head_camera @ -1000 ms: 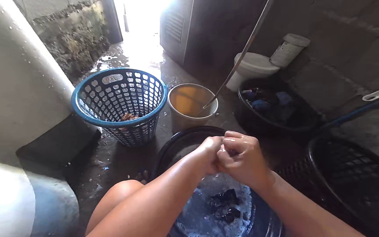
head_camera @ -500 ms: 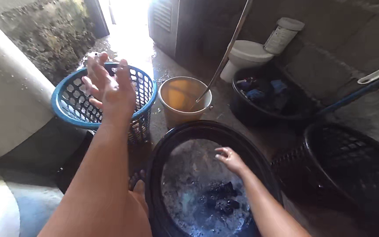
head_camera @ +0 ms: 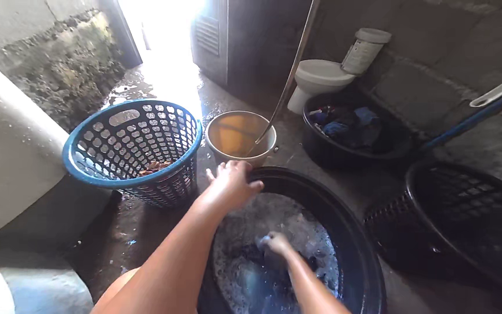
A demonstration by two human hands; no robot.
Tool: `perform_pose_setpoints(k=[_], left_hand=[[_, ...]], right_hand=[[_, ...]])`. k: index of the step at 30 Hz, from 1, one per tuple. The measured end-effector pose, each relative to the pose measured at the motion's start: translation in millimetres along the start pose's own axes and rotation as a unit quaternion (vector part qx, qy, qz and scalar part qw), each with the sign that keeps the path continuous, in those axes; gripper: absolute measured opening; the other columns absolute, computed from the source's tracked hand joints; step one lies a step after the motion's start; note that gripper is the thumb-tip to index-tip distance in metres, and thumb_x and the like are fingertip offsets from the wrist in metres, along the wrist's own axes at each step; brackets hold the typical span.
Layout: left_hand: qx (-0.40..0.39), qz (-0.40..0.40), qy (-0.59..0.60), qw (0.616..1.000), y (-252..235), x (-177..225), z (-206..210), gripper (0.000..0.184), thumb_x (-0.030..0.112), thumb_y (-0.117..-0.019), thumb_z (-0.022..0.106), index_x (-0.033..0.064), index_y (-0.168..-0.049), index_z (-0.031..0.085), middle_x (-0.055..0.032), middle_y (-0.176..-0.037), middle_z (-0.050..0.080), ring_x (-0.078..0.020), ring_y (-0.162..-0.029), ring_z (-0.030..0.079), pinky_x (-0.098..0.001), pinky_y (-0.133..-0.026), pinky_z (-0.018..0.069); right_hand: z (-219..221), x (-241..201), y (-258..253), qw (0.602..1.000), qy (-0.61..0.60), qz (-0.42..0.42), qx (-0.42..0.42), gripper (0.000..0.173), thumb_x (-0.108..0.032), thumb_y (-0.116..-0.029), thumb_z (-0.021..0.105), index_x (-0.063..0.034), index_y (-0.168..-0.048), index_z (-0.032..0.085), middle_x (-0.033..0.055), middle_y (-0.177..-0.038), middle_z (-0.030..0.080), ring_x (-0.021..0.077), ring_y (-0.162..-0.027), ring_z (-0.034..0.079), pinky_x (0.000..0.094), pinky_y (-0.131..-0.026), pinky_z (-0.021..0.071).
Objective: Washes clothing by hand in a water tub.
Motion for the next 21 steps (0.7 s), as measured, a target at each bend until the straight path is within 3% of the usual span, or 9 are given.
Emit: perform_pose_setpoints(k=[3,5,8,11,14,16,18,19,21], left_hand=[[-0.092,0.024,-0.054,0.994,2,10,36,0.067,0.038,-0.0898,0.079,0.0158,-0.147,0.053,-0.0129,-0.154,0.047,-0.0394,-0.145,0.038,-0.0748,-0.117,0.0148],[-0.142,0.029,-0.073,0.987,5,16,57,0.078,0.035,-0.0851,0.084,0.0163,-0.152,0.048,-0.0155,-0.154,0.047,-0.0410,-0.140,0.044,-0.0728,-0.113,0.0263],[-0.190,0.064,-0.044,0.979,1,28,83,0.084,0.030,-0.0826,0.087,0.0178,-0.154,0.044,-0.0194,-0.152,0.046,-0.0430,-0.135,0.048,-0.0692,-0.105,0.0410],[-0.201,0.116,0.002,0.973,-2,41,97,0.049,0.022,-0.0908,0.078,0.0079,-0.135,0.061,-0.0180,-0.129,0.064,-0.0341,-0.119,0.062,-0.0587,-0.101,0.0482],[-0.178,0.112,0.052,0.976,0,49,92,0.025,0.012,-0.0982,0.065,0.0030,-0.121,0.065,-0.0178,-0.109,0.069,-0.0309,-0.100,0.067,-0.0536,-0.091,0.0525],[-0.145,0.123,0.080,0.979,4,59,84,0.022,0.012,-0.0997,0.064,0.0033,-0.120,0.065,-0.0180,-0.107,0.069,-0.0307,-0.097,0.067,-0.0525,-0.088,0.0538],[-0.139,0.136,0.150,0.969,10,71,81,0.021,0.017,-0.1029,0.062,0.0052,-0.120,0.064,-0.0152,-0.107,0.068,-0.0256,-0.092,0.067,-0.0465,-0.083,0.0560],[-0.145,0.136,0.209,0.958,14,76,82,0.020,0.018,-0.1046,0.059,0.0060,-0.119,0.063,-0.0131,-0.104,0.067,-0.0223,-0.088,0.066,-0.0424,-0.080,0.0560],[-0.154,0.122,0.352,0.915,19,82,78,0.021,0.016,-0.1064,0.049,0.0041,-0.117,0.062,-0.0109,-0.102,0.066,-0.0190,-0.089,0.065,-0.0396,-0.083,0.0551]], right_hand=[[-67,-96,81,0.986,-0.051,-0.160,-0.001,0.016,-0.012,-0.0985,0.063,0.0035,-0.100,0.063,0.0141,-0.092,0.067,0.0209,-0.082,0.067,0.0397,-0.079,0.0578],[-111,-141,153,0.956,-0.092,-0.278,0.023,0.009,-0.006,-0.0965,0.063,0.0004,-0.090,0.063,0.0082,-0.080,0.066,0.0153,-0.071,0.066,0.0338,-0.070,0.0574],[-165,-175,247,0.882,-0.133,-0.439,0.105,0.005,-0.005,-0.0882,0.067,-0.0079,-0.085,0.065,0.0020,-0.077,0.069,0.0098,-0.066,0.065,0.0260,-0.060,0.0569],[-205,-165,298,0.812,-0.179,-0.508,0.225,0.012,-0.004,-0.0836,0.067,-0.0154,-0.087,0.066,-0.0029,-0.088,0.068,0.0060,-0.071,0.065,0.0214,-0.061,0.0581],[-218,-112,285,0.838,-0.136,-0.395,0.351,0.031,0.006,-0.0818,0.067,-0.0092,-0.109,0.062,0.0050,-0.090,0.069,0.0139,-0.063,0.066,0.0314,-0.051,0.0587],[-200,-66,236,0.922,-0.053,-0.236,0.301,0.055,0.001,-0.0847,0.074,-0.0076,-0.136,0.056,0.0161,-0.106,0.068,0.0282,-0.084,0.069,0.0482,-0.071,0.0597],[-159,-40,188,0.978,-0.018,-0.114,0.172,0.073,-0.013,-0.0852,0.082,-0.0078,-0.149,0.048,0.0224,-0.131,0.061,0.0352,-0.107,0.067,0.0527,-0.089,0.0579],[-138,-38,174,0.986,-0.030,-0.101,0.130,0.079,-0.020,-0.0841,0.085,-0.0074,-0.151,0.045,0.0224,-0.135,0.059,0.0342,-0.108,0.068,0.0503,-0.089,0.0589],[-109,-52,162,0.974,-0.137,-0.138,0.111,0.065,-0.024,-0.0853,0.085,-0.0014,-0.138,0.054,0.0186,-0.125,0.064,0.0259,-0.096,0.071,0.0407,-0.082,0.0622]])
Point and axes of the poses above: each hand's wrist, its own y-axis away from the middle knuckle, its own z-axis out of the palm, x = y × z, the point moved 8 cm from there along -y, towards the middle knuckle
